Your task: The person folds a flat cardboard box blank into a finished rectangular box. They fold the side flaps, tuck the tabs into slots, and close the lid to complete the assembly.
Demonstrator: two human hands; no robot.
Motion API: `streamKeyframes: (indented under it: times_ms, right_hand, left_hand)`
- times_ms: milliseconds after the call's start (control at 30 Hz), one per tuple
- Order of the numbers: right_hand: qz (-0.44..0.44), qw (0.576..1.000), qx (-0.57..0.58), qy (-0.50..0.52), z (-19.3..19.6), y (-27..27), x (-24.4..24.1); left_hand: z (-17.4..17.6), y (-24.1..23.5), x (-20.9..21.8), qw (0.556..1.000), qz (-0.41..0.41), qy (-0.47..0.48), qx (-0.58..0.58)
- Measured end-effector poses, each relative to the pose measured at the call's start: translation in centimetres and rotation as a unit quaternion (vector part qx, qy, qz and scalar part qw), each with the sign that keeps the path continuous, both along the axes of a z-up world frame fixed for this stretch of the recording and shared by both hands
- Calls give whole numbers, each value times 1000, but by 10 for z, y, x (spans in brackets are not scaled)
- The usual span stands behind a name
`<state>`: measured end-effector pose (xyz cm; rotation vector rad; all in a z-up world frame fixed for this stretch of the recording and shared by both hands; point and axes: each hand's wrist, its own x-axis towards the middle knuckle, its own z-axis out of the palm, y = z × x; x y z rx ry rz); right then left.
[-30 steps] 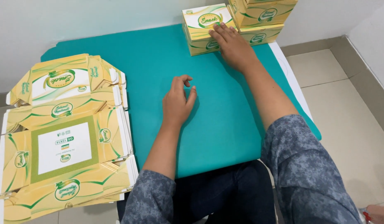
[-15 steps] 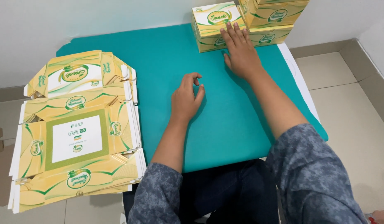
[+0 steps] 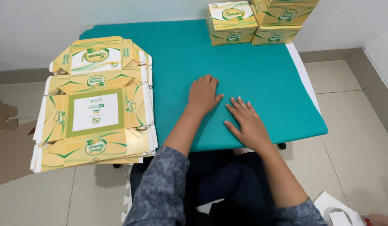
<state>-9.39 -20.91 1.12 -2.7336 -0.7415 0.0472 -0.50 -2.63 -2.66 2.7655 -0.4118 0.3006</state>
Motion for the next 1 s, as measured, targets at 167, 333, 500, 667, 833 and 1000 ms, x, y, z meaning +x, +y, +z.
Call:
streamKeyframes:
  times_ms: [167, 333, 500, 667, 833, 1000]
  right_hand:
    - [-16, 999, 30, 1, 1, 1, -4]
    - [-23, 999, 35, 3, 6, 2, -6]
    - [-23, 999, 47, -10, 4, 2, -6]
    - [-17, 998, 63, -12, 5, 3, -9]
    - [-19, 998, 64, -23, 3, 0, -7]
    - [-13, 997, 68, -23, 4, 0, -7]
  left_hand:
    - [82, 54, -105, 990, -60, 113, -64]
    - [130, 145, -190, 984, 47, 169, 19]
    - [120, 189, -212, 948, 84, 283, 116]
    - [135, 193, -213, 949, 96, 292, 74]
    - [135, 193, -225, 941, 98, 311, 91]
    - [69, 227, -244, 953, 50, -143, 261]
